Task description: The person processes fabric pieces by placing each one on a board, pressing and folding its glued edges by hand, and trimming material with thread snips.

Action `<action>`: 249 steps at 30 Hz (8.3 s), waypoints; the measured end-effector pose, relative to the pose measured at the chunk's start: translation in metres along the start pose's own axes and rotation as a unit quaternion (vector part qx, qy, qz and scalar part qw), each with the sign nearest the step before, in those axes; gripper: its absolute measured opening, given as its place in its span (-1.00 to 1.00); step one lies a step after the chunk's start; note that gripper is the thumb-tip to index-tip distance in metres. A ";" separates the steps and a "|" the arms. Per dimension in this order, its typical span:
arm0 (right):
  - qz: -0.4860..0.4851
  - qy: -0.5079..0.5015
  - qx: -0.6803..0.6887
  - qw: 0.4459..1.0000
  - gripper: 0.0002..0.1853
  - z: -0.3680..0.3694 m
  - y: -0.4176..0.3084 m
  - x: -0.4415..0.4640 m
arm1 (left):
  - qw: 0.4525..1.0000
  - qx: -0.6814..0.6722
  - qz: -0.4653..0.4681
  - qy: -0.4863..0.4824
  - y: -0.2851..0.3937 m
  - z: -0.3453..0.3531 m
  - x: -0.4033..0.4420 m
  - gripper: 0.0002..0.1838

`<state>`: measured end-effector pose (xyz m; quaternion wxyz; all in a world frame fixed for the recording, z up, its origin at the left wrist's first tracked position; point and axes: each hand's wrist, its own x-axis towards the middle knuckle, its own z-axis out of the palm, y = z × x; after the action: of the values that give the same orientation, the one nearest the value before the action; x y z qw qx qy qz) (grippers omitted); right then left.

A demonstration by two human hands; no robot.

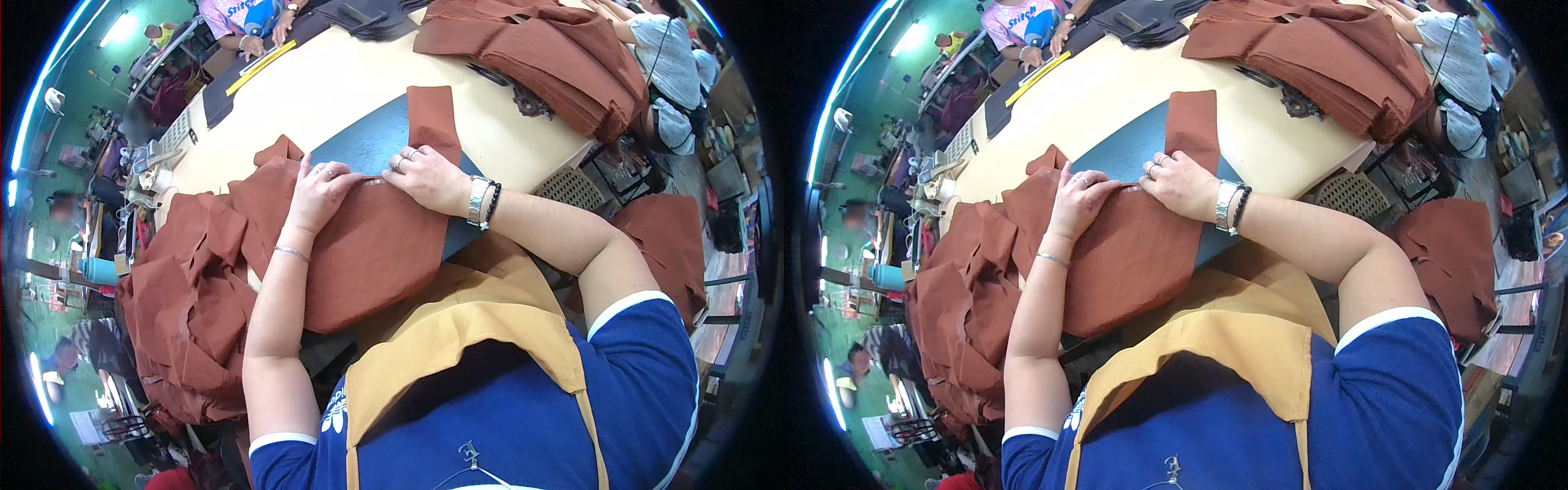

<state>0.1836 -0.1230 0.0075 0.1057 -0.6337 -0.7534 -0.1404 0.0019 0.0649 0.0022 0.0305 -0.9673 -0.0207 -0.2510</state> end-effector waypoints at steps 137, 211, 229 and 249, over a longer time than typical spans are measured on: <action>-0.070 -0.170 0.140 0.973 -0.22 -0.031 -0.068 0.026 | 0.979 -0.011 -0.136 -0.149 0.045 -0.087 -0.094 -0.83; 0.108 0.002 0.412 0.905 -0.89 0.021 -0.001 0.000 | 0.613 0.294 -0.680 0.274 0.128 -0.333 -0.485 -0.53; 0.102 0.048 0.373 0.921 -0.93 0.001 -0.016 0.009 | 0.551 0.272 -0.731 0.294 0.110 -0.256 -0.464 -0.62; 0.091 0.062 0.386 0.916 -0.91 0.001 -0.011 0.006 | 0.865 -0.117 -0.453 0.184 -0.051 -0.050 -0.067 -0.77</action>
<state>0.1718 -0.1188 0.0081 0.4012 -0.5991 -0.6800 0.1328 -0.0842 0.1106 0.0157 -0.1971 -0.7844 -0.4208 -0.4108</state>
